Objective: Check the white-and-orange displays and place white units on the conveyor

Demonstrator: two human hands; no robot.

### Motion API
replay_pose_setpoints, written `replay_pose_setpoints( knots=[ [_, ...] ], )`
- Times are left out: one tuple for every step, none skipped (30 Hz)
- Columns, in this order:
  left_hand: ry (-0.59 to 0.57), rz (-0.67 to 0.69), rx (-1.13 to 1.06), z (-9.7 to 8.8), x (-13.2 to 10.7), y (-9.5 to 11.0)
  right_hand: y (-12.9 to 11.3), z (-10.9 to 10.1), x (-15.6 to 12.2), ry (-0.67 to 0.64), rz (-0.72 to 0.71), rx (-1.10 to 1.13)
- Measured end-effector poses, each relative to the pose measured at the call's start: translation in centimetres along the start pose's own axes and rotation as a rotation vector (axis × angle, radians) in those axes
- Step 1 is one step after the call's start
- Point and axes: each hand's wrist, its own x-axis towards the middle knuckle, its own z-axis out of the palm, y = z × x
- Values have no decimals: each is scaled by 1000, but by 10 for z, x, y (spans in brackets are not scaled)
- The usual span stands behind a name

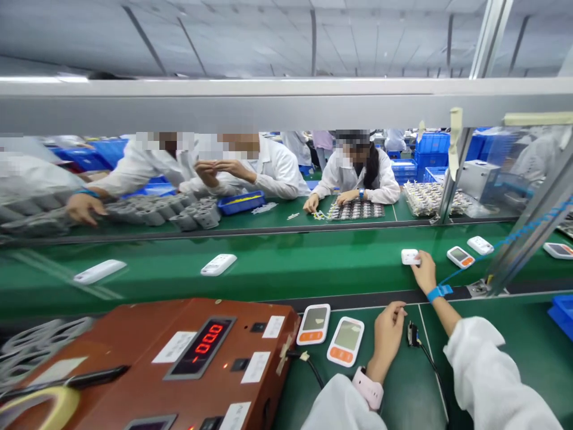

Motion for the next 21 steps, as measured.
replay_pose_setpoints(
  knots=[
    [-7, 0, 1, 0, 0, -1, -1, 8, 3, -16, -21, -17],
    [-14, -1, 2, 0, 1, -2, -2, 16, 5, -36, -37, -30],
    [-19, -2, 4, 0, 1, -3, -3, 24, 6, -60, -49, -40],
    [-25, -2, 8, -1, 1, -3, -4, 30, 7, -84, -59, -49],
    [-28, -4, 11, -1, 1, -3, -5, 36, 7, -105, -66, -59],
    [-30, -6, 12, -2, 1, -3, -5, 39, 8, -120, -68, -71],
    [-31, -7, 11, -2, 0, -2, -4, 39, 9, -126, -66, -86],
    [-30, -9, 10, -3, 0, -1, -2, 37, 10, -120, -60, -104],
    [-31, -11, 8, -3, 0, -1, 0, 32, 12, -102, -50, -126],
    [-31, -12, 7, -3, 0, 0, 4, 24, 14, -71, -35, -150],
    [-31, -13, 6, -3, 0, 0, 8, 14, 17, -26, -11, -179],
    [-28, -15, 3, -2, 0, 0, 14, 2, 19, 32, 22, -212],
    [-25, -19, 0, -2, 0, 0, 19, -10, 22, 99, 64, -246],
    [-21, -22, -4, -2, 0, 0, 25, -23, 24, 168, 112, -280],
    [-18, -24, -8, -2, 1, 1, 31, -35, 25, 228, 162, -309],
    [-15, -25, -10, -2, 1, 1, 36, -45, 26, 268, 209, -330],
    [-16, -24, -11, -2, 1, 1, 41, -54, 25, 285, 247, -339],
    [-16, -21, -10, -2, 1, 1, 44, -60, 24, 279, 272, -337],
    [-17, -17, -9, -2, 1, 1, 46, -64, 21, 258, 283, -325],
    [-17, -13, -7, -2, 1, 1, 47, -65, 19, 231, 280, -305],
    [-16, -10, -5, -2, 1, 1, 46, -65, 15, 207, 268, -281]
  ],
)
